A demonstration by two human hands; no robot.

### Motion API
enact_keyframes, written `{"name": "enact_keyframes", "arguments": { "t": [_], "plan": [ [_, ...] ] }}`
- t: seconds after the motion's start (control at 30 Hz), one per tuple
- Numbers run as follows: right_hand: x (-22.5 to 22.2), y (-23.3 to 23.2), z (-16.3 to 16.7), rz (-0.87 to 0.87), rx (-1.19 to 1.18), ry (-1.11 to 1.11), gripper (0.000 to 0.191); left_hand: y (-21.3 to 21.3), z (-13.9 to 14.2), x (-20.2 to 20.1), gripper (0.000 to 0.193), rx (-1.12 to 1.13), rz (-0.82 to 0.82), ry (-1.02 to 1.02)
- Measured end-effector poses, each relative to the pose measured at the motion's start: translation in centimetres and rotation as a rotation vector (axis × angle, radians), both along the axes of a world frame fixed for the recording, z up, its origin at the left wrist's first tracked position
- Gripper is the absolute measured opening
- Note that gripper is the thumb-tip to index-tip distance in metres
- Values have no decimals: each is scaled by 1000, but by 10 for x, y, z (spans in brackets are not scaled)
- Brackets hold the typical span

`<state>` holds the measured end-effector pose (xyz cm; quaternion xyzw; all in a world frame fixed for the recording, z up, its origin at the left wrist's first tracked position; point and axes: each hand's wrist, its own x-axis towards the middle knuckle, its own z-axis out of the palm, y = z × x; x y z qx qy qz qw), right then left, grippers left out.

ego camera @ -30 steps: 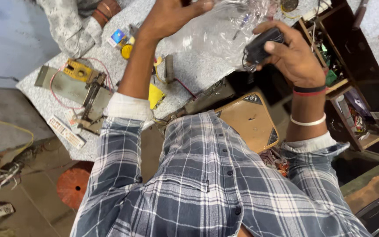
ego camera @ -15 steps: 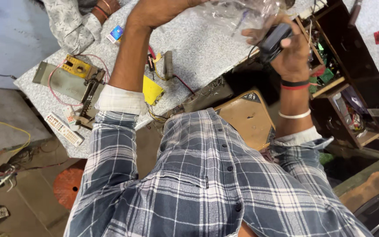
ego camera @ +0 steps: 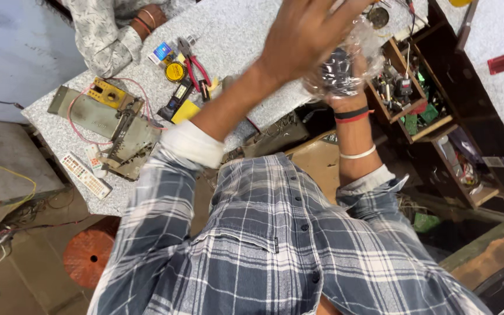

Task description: The person unpacks a small black electronic device from a plastic bag, places it on a workbench, and uses a screwdriver to open its casing. They then use a soldering iron to work on the internal circuit board, adjusting components and making connections.

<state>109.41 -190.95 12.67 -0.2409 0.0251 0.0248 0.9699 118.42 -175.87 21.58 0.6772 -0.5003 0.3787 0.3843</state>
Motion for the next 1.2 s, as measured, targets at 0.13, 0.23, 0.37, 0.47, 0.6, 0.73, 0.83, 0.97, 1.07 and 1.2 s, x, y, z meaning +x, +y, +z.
{"name": "enact_keyframes", "arguments": {
  "t": [0.13, 0.23, 0.37, 0.47, 0.6, 0.73, 0.83, 0.97, 1.07, 1.2],
  "plan": [
    [10, 22, -11, -174, 16, -23, 66, 12, -14, -80, 58, -187, -89, 841],
    [9, 37, -27, -36, 179, -66, 63, 20, -32, -112, 69, -45, -83, 512],
    [3, 51, -49, 256, 296, -71, 48, 41, -56, -117, 57, 281, 65, 336],
    [0, 52, -61, 17, 32, 69, 43, 51, -71, -108, 42, 224, 64, 389],
    [-4, 52, -67, 42, -158, 137, 42, 44, -88, -107, 29, 120, -174, 430],
    [0, 65, -59, 117, -264, 142, 42, 37, -95, -123, 35, 255, -294, 375],
    [12, 74, -39, -40, -237, 113, 43, 43, -94, -127, 33, 317, -287, 332],
    [13, 76, -11, -142, 182, 80, 50, 54, -95, -121, 34, 282, -122, 329],
    [23, 88, -13, -295, -83, 2, 52, 52, -104, -118, 37, 255, -195, 347],
    [39, 105, -43, -630, -1064, -134, 56, 41, -123, -122, 39, 324, -545, 335]
  ]
}}
